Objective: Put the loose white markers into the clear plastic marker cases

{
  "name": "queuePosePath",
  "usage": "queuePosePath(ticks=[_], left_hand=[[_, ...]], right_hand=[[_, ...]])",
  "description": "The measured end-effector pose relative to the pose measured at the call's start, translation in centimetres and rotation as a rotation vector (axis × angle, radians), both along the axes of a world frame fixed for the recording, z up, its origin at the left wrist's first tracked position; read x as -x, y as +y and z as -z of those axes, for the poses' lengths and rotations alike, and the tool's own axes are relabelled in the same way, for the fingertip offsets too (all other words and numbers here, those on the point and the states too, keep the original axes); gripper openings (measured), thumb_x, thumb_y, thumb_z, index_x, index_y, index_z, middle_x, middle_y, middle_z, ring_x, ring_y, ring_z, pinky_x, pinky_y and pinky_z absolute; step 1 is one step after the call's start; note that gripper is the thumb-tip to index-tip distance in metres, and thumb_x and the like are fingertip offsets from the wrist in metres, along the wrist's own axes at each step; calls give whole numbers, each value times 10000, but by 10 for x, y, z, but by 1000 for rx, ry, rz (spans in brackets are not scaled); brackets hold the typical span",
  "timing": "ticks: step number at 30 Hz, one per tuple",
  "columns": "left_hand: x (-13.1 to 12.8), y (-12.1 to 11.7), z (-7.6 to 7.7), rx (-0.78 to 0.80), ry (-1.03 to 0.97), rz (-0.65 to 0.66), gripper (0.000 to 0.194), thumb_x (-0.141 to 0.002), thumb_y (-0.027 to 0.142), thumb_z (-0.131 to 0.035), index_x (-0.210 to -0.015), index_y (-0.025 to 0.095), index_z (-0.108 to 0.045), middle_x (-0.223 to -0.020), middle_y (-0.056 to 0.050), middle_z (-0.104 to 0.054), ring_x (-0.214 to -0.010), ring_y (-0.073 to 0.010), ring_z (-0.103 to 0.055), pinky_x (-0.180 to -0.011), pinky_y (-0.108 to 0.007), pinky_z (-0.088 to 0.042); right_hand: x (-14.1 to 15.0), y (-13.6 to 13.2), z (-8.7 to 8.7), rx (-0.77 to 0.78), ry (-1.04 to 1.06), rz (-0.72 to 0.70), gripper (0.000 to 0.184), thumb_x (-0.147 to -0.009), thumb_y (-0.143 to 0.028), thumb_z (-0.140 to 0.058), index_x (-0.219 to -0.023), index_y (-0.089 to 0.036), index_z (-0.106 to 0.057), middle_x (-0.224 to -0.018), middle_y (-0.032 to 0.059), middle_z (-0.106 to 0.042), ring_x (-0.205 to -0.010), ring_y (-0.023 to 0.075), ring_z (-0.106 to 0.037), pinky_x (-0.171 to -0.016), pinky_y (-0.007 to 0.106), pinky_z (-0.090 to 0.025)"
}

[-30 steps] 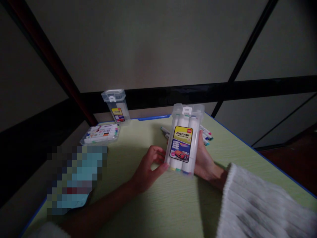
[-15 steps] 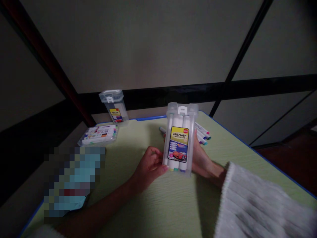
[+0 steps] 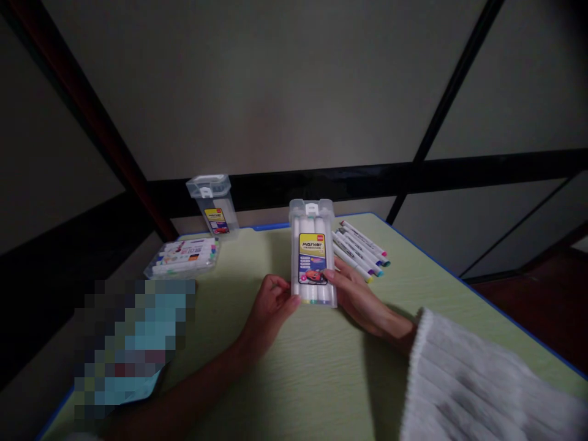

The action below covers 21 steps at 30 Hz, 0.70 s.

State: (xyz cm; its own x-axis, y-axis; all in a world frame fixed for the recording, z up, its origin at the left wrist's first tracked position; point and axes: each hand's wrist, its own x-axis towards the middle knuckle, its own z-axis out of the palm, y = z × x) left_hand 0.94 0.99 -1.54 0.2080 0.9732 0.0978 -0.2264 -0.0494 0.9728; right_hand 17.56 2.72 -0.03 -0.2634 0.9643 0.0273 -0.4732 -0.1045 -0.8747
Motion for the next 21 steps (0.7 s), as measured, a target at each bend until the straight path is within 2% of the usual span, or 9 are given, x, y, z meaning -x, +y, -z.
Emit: queuePosePath(ticks=[6, 10, 16, 18, 21], left_hand=[[0, 0, 2, -21, 17, 35, 316, -710, 326, -651, -812, 205, -377, -799, 24, -641, -747, -102, -599, -683, -231, -430], [-2, 0, -1, 15, 8, 64, 331, -681, 296, -663, -798, 203, -367, -799, 18, -634, -765, -115, -608, -702, -239, -433], [-6, 2, 2, -38, 75, -46, 249, -673, 216, -615, -805, 197, -404, -864, -18, -613, -859, -148, -602, -778, -280, -447], [-4, 2, 5, -102, 125, -155, 207, -683, 187, -583, -825, 193, -432, -959, -46, -595, -916, -163, -580, -800, -301, -446], [0, -2, 4, -321, 323, -460, 193, -692, 128, -561, -860, 191, -489, -1020, -54, -556, -935, -165, -538, -795, -302, -430]], right_hand=[[-2, 8, -6, 32, -125, 15, 386, -691, -288, -695, -1032, -184, -546, -929, 45, -708, -793, 182, -675, -776, 375, -508], [-2, 12, -14, 28, -195, 0, 377, -674, -271, -707, -1001, -162, -556, -947, 60, -703, -756, 170, -679, -725, 337, -521], [-1, 23, -22, -45, -268, 1, 510, -539, -219, -791, -978, -181, -533, -973, 66, -694, -825, 203, -667, -791, 374, -514], [2, 26, -25, -75, -289, 22, 538, -517, -213, -800, -976, -192, -520, -990, 66, -686, -859, 214, -660, -838, 401, -499], [7, 33, -30, -112, -299, 24, 561, -501, -205, -802, -970, -203, -495, -981, 64, -682, -874, 229, -655, -860, 438, -488]])
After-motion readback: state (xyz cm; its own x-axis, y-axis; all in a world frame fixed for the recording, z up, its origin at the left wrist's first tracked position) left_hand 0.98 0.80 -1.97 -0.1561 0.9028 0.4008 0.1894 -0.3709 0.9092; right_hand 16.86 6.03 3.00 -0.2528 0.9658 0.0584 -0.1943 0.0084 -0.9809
